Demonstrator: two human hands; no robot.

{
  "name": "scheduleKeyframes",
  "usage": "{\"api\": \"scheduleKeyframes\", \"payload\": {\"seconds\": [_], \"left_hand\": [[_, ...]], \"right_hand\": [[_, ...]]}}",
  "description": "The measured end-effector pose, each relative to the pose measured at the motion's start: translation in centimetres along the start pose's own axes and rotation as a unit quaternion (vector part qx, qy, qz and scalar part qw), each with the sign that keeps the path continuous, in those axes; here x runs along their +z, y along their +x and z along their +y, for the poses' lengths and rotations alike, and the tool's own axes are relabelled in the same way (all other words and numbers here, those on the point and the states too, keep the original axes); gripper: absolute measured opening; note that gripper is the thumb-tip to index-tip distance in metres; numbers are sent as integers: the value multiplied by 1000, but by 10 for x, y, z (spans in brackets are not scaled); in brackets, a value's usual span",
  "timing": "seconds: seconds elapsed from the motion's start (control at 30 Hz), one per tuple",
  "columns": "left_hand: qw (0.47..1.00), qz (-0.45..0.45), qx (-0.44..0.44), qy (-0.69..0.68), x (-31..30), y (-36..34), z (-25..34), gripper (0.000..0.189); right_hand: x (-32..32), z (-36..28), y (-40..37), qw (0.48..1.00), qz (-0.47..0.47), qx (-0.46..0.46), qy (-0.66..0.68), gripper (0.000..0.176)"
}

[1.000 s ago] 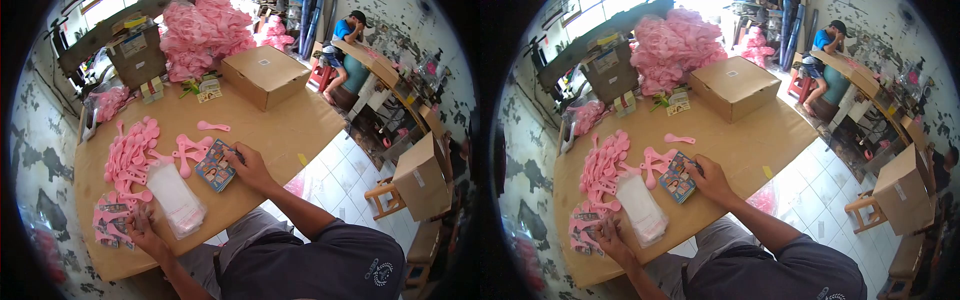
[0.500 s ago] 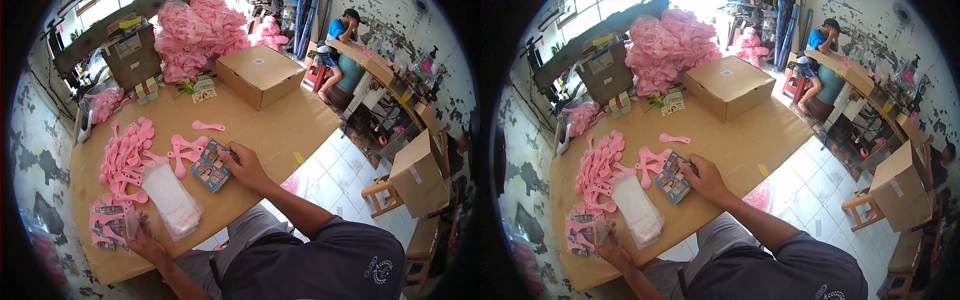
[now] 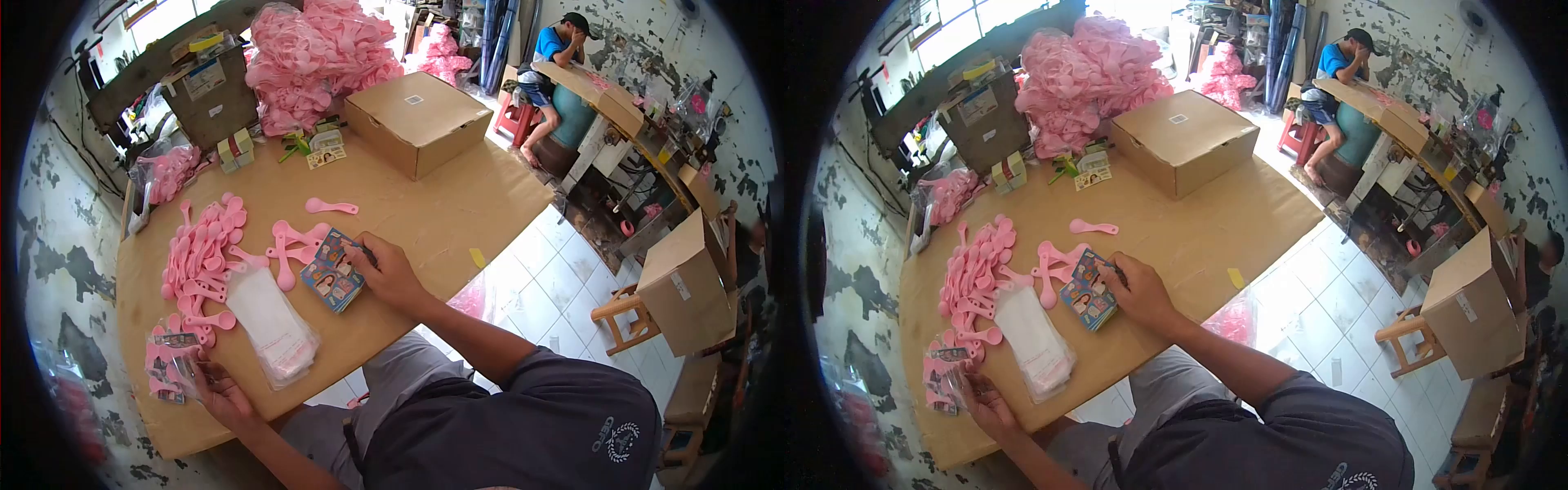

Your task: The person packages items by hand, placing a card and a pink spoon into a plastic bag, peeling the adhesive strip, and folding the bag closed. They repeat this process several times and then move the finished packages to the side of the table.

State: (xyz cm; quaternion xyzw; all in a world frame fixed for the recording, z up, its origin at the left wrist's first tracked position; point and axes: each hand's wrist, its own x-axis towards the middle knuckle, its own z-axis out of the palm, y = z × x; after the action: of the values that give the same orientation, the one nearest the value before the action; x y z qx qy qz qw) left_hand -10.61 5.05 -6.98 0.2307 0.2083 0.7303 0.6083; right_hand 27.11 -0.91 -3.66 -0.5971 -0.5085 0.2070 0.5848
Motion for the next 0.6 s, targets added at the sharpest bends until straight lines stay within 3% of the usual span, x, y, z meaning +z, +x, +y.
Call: {"api": "scheduleKeyframes", "payload": {"seconds": [0.1,0.17,0.27,0.47,0.6], "left_hand": [[1000,9,12,6,10,1,3,39],[998,-54,31,14,-2,3,0,37],[999,-33,-16,-16,-9,4,2,35],[1000,-11,5,28,-12,4,-1,38],[1000,-5,-10,4,5,-1,0,38]], "right_hand": [[-2,-4,4,1000,1,-8,-9,32],[0,-1,1,1000,11,-4,-25,31],[0,1,1,1000,25,-6,13,31],[-2,-8,-1,1000,14,18,0,31],[2,-5,-1,997,58,-15,45,30]]}}
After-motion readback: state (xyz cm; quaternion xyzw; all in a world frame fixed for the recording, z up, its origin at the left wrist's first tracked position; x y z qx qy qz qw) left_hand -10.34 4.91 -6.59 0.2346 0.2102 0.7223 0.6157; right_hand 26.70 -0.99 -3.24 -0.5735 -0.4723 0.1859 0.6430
